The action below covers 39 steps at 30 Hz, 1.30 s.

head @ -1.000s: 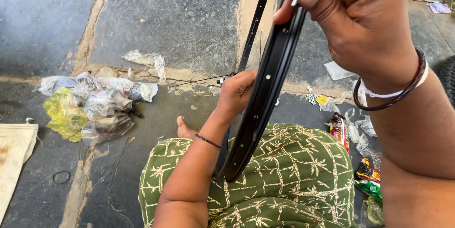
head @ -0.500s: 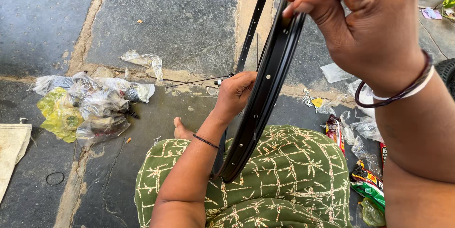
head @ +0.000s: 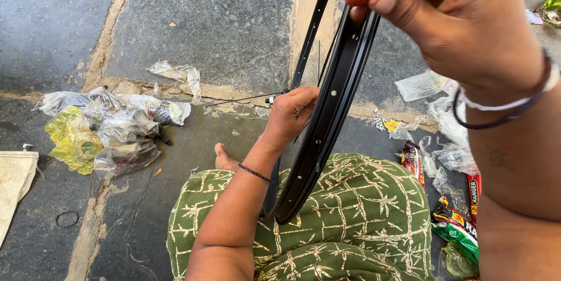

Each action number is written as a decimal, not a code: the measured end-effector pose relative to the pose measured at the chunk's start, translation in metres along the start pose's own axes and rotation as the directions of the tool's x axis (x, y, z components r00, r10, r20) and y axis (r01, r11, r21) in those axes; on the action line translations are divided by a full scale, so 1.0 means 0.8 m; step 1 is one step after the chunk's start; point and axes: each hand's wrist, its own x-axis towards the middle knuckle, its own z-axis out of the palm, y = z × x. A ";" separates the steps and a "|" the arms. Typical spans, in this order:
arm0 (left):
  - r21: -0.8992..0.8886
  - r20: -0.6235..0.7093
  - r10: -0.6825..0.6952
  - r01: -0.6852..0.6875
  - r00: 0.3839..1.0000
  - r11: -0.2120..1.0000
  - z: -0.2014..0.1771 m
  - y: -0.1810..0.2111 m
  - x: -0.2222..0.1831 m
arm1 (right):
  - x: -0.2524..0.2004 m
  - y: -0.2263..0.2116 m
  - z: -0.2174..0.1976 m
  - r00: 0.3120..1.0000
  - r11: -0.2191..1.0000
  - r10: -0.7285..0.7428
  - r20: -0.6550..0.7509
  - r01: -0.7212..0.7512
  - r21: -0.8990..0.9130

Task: The person builds a bicycle wheel by inserting spokes through the hub and into the rim, then threading small nipples onto the end of each spoke by hand.

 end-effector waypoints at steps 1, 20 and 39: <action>-0.001 -0.001 0.002 -0.002 1.000 1.000 0.000 0.001 0.000 | 0.001 0.010 0.005 0.997 0.997 -0.067 -0.032 0.068 0.036; -0.016 0.011 0.015 -0.015 1.000 1.000 0.005 -0.006 -0.003 | -0.003 0.013 0.016 0.992 1.000 0.006 -0.124 -0.004 0.015; 0.040 -0.008 0.058 -0.058 0.998 0.998 0.000 0.000 -0.001 | -0.013 0.033 0.012 0.984 0.989 -0.140 -0.112 0.145 0.035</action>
